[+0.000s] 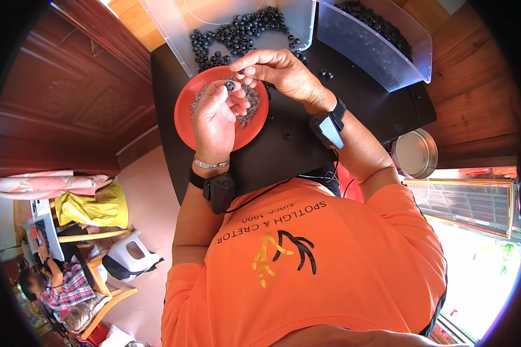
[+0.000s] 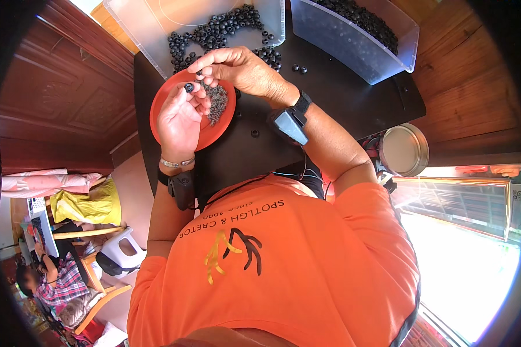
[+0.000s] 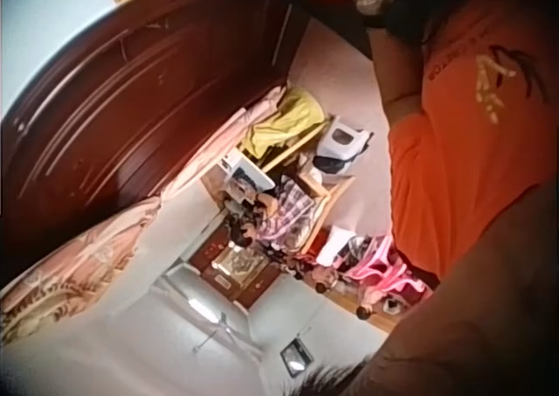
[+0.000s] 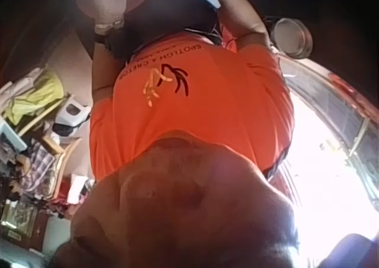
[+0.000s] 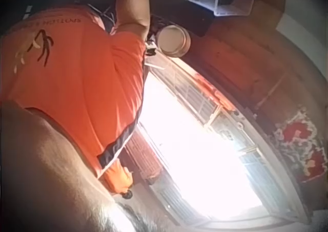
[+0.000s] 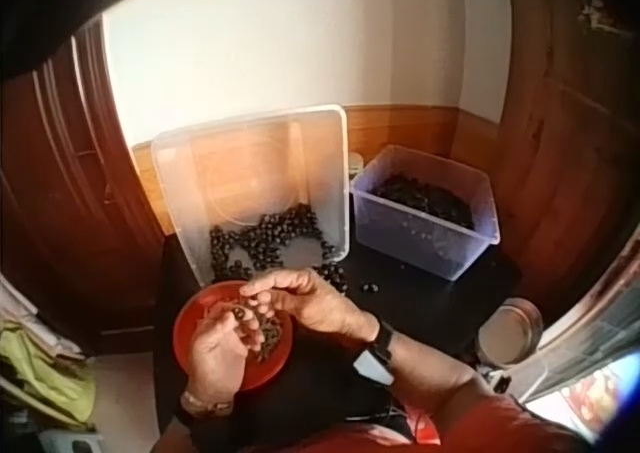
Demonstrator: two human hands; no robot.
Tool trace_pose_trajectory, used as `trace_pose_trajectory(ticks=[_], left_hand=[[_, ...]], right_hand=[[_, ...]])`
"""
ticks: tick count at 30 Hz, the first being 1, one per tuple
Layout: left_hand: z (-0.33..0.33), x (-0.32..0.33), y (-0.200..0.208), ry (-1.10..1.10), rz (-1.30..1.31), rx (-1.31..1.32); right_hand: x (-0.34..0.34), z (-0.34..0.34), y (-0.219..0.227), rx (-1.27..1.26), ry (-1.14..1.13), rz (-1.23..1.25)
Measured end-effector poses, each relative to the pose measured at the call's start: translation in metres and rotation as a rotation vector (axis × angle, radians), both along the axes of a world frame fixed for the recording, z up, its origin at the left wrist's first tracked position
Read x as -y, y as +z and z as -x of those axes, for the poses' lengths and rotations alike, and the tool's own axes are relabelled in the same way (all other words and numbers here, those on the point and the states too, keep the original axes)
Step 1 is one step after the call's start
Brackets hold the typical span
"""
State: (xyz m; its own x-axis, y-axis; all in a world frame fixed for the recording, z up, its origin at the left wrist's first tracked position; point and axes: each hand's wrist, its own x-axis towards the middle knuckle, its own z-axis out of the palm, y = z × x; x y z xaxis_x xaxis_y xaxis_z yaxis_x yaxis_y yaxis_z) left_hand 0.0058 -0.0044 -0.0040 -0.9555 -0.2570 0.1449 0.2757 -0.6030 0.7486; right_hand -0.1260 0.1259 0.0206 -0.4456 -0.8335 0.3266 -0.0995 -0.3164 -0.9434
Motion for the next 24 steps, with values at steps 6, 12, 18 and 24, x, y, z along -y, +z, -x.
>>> trace_pose_trajectory(ticks=[6, 12, 18, 24], left_hand=[[0.000, 0.000, -0.001, -0.005, 0.001, 0.000], [0.000, -0.002, 0.002, -0.014, 0.018, -0.004], [-0.002, -0.004, 0.004, 0.010, 0.068, -0.010], [0.000, -0.001, 0.001, -0.018, 0.111, -0.014]], right_hand=[[-0.001, 0.000, 0.001, 0.057, 0.021, 0.010], [-0.001, 0.000, -0.002, 0.126, 0.057, 0.089], [0.002, -0.002, -0.007, 0.165, 0.022, 0.111], [0.003, -0.006, -0.005, 0.178, 0.003, 0.076]])
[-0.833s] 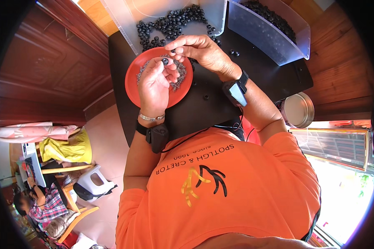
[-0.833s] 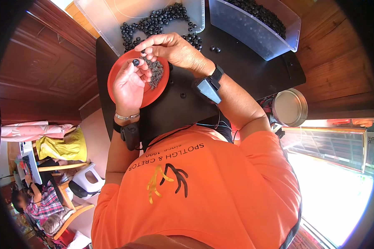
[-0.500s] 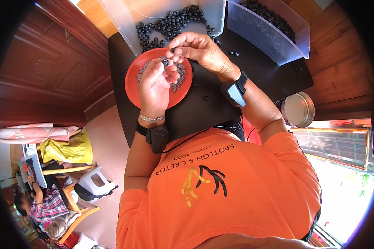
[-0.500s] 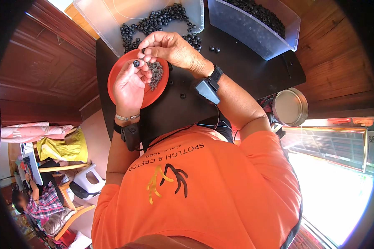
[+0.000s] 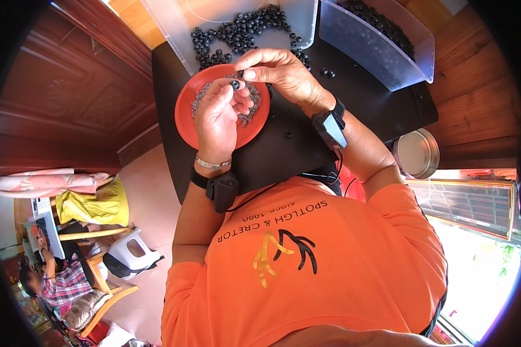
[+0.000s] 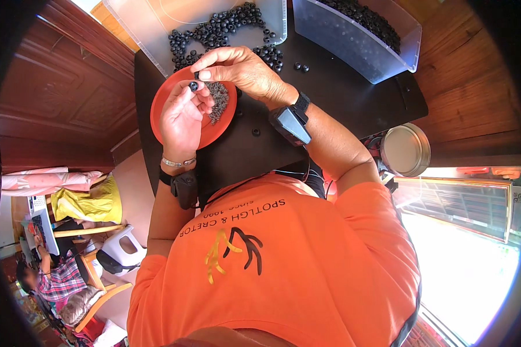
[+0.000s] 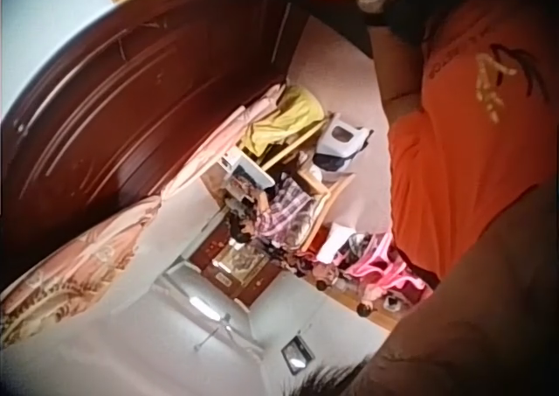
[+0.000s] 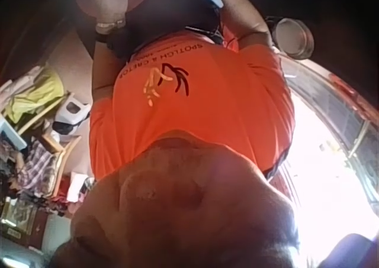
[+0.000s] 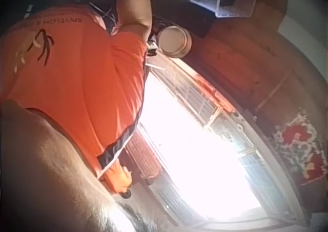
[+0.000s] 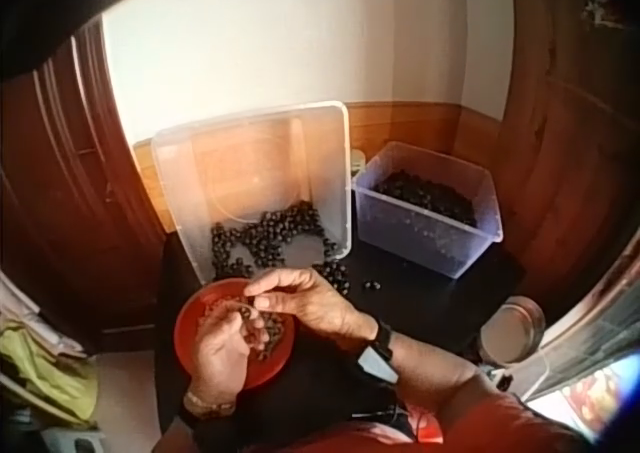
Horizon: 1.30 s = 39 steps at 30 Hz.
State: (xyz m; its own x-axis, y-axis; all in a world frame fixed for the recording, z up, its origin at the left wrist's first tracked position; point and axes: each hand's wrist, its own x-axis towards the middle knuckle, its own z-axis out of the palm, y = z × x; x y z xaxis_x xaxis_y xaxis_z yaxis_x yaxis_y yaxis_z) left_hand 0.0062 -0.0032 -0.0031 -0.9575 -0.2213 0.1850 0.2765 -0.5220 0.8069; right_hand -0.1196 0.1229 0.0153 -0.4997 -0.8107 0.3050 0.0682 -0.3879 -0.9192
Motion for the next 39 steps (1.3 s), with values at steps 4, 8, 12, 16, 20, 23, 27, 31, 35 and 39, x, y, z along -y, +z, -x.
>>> trace_pose_trajectory(ticks=[4, 8, 12, 16, 20, 23, 27, 31, 35, 39], left_hand=[[0.000, -0.004, 0.001, 0.039, -0.041, 0.030], [0.000, -0.004, 0.002, 0.041, -0.044, 0.049], [0.000, -0.003, 0.001, 0.032, -0.033, 0.049], [0.000, -0.003, 0.000, 0.030, -0.107, 0.067], [0.000, -0.002, -0.002, 0.019, -0.199, 0.104], [0.002, 0.001, -0.007, -0.020, -0.248, 0.064], [0.000, -0.002, -0.004, -0.008, -0.274, 0.068], [0.000, -0.001, -0.003, -0.009, -0.239, 0.048], [0.000, 0.002, -0.006, -0.034, -0.220, 0.006], [0.001, 0.003, -0.006, 0.005, -0.147, 0.025]], right_hand=[[-0.001, -0.005, 0.003, 0.004, 0.057, -0.018], [0.001, -0.006, 0.002, -0.054, 0.025, -0.004], [0.002, -0.007, 0.001, -0.122, 0.014, 0.013], [0.002, -0.012, 0.002, -0.258, -0.057, -0.006], [0.003, -0.017, 0.002, -0.505, -0.218, 0.000], [0.004, -0.016, 0.001, -0.711, -0.344, 0.014], [0.005, -0.017, 0.002, -0.835, -0.414, 0.046], [0.005, -0.018, 0.003, -0.880, -0.448, 0.040], [0.004, -0.018, 0.004, -0.910, -0.464, 0.058], [0.005, -0.017, 0.003, -0.952, -0.484, 0.095]])
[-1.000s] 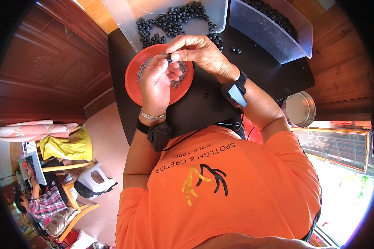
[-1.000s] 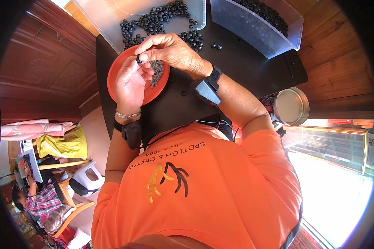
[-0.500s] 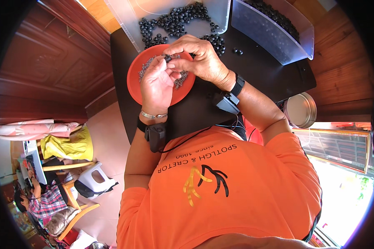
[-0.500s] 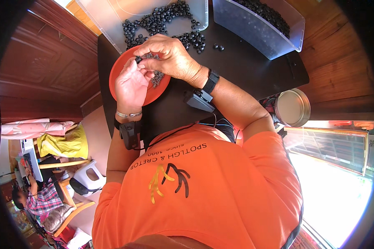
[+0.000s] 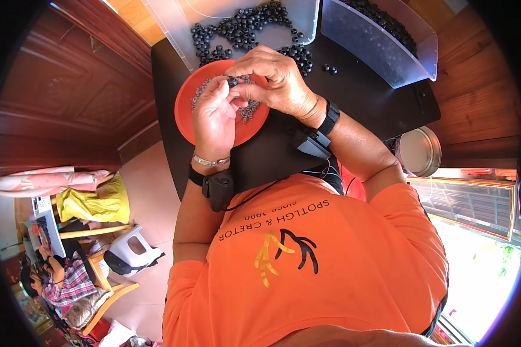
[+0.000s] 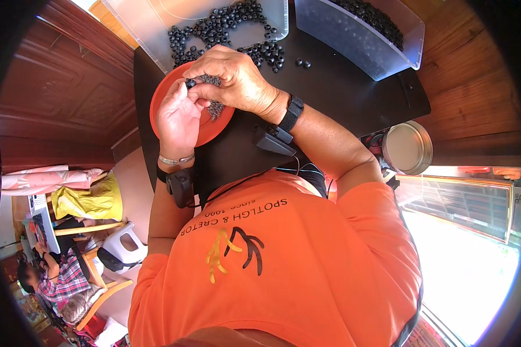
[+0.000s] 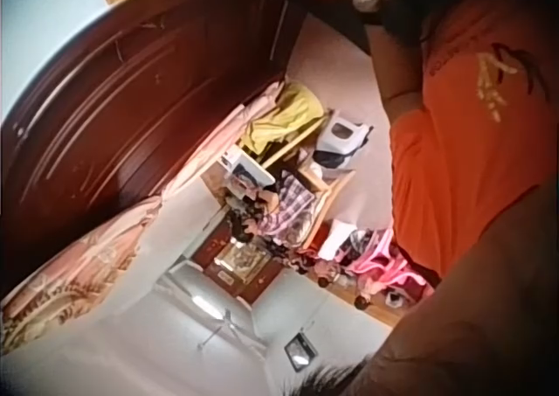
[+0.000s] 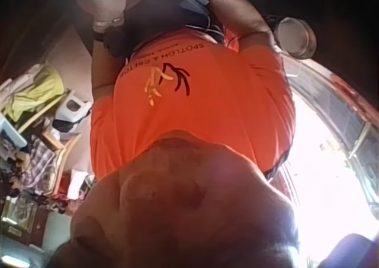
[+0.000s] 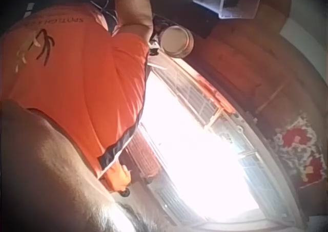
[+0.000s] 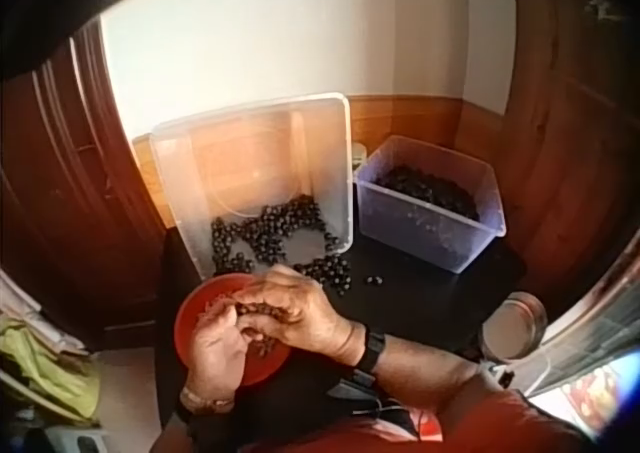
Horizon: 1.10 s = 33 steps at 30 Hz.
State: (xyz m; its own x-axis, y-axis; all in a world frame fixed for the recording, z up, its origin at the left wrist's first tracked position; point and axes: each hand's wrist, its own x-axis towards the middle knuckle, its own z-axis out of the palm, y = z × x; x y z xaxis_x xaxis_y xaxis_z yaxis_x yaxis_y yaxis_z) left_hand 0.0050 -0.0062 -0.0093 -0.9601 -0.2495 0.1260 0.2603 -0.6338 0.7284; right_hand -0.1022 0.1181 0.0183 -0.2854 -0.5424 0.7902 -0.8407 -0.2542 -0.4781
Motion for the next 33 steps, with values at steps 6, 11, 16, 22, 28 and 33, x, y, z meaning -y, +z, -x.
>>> trace_pose_trajectory(ticks=[6, 11, 16, 22, 28, 33], left_hand=[[0.001, 0.002, -0.002, 0.004, 0.038, 0.031], [0.000, -0.005, 0.005, 0.073, -0.015, 0.047], [0.003, -0.004, -0.001, 0.043, -0.022, 0.048], [0.000, 0.000, 0.005, 0.130, 0.013, 0.168], [0.000, 0.003, 0.005, 0.126, -0.020, 0.182], [-0.001, 0.004, 0.003, 0.114, -0.034, 0.173]], right_hand=[[0.002, -0.004, -0.001, -0.048, -0.064, -0.014], [0.003, -0.007, -0.002, -0.093, -0.118, -0.043], [0.004, -0.006, -0.003, -0.205, -0.144, -0.029], [-0.030, 0.017, 0.045, -0.335, -0.470, 0.064], [-0.102, 0.062, 0.115, -0.425, -1.081, 0.103], [-0.112, 0.080, 0.086, -0.250, -0.887, -0.137]])
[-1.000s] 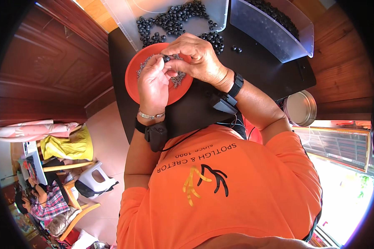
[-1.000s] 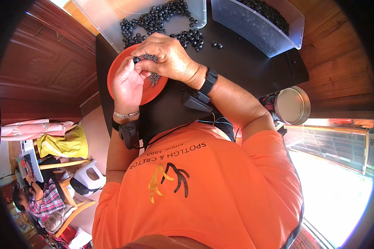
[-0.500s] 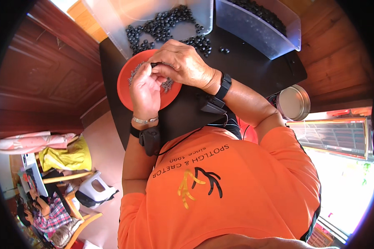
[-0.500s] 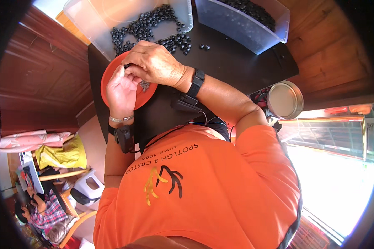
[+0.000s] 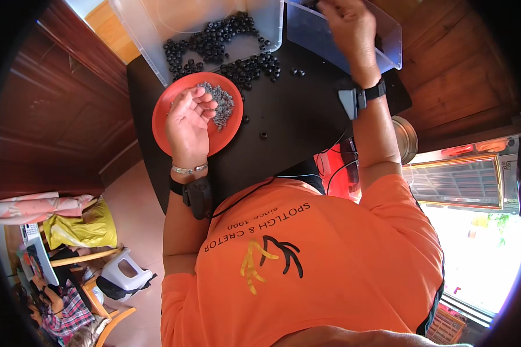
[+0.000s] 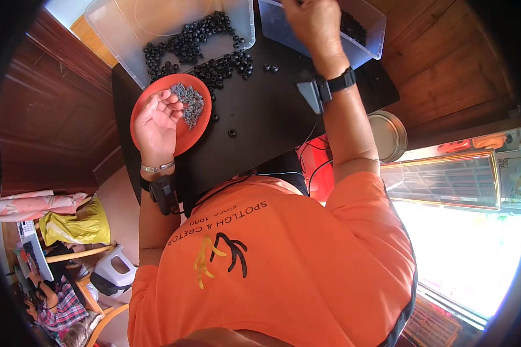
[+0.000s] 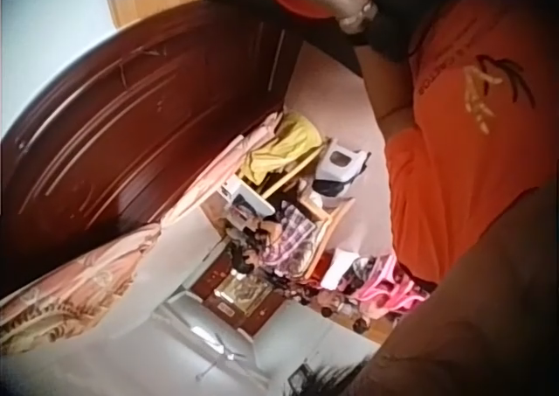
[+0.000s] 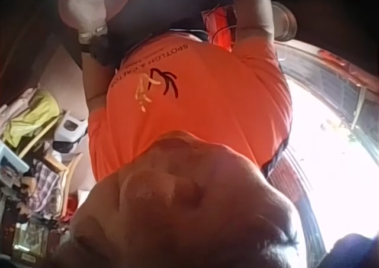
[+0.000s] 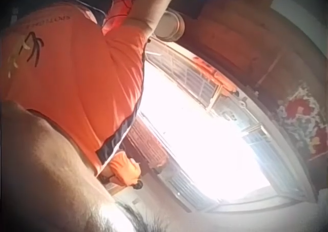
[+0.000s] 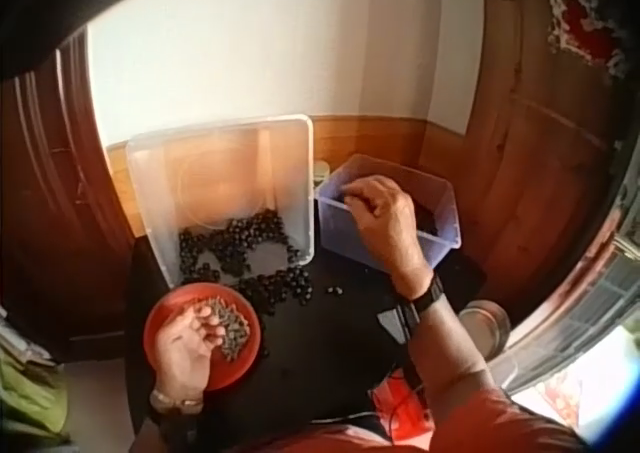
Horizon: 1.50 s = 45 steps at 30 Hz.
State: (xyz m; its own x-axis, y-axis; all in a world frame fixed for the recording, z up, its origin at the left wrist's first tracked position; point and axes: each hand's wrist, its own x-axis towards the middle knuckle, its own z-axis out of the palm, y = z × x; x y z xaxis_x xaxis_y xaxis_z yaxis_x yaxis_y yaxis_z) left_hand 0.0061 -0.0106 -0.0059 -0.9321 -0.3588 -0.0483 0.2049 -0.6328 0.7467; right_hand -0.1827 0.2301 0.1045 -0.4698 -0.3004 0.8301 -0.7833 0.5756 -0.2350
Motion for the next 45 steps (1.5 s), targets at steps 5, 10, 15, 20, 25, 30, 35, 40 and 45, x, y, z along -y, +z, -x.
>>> trace_pose_trajectory(ticks=[5, 10, 15, 20, 25, 30, 35, 40, 45], left_hand=[[0.001, 0.003, -0.003, -0.016, -0.006, 0.000], [0.003, 0.004, -0.004, -0.025, -0.021, -0.001], [0.002, 0.002, -0.003, -0.025, -0.010, 0.001], [0.001, 0.002, -0.004, -0.035, -0.001, 0.006], [0.001, 0.000, -0.002, -0.038, 0.002, 0.022], [0.001, 0.003, -0.003, -0.018, -0.019, -0.001], [0.002, 0.003, -0.002, -0.026, -0.005, 0.025], [0.000, 0.000, 0.001, -0.063, 0.038, 0.028], [-0.002, -0.010, 0.010, -0.105, 0.203, 0.010]], right_hand=[[0.008, 0.007, -0.064, 0.289, 0.194, -0.222], [0.015, 0.002, -0.089, 0.452, 0.185, -0.474], [0.023, 0.012, -0.112, 0.410, 0.106, -0.624], [0.027, 0.015, -0.112, 0.464, 0.115, -0.631], [0.021, 0.013, -0.112, 0.493, 0.190, -0.552], [0.020, 0.006, -0.108, 0.385, 0.255, -0.578], [0.025, 0.005, -0.111, 0.327, 0.192, -0.672], [0.038, -0.009, -0.087, 0.397, 0.532, -0.320], [0.072, -0.041, -0.060, 0.806, 0.904, -0.165]])
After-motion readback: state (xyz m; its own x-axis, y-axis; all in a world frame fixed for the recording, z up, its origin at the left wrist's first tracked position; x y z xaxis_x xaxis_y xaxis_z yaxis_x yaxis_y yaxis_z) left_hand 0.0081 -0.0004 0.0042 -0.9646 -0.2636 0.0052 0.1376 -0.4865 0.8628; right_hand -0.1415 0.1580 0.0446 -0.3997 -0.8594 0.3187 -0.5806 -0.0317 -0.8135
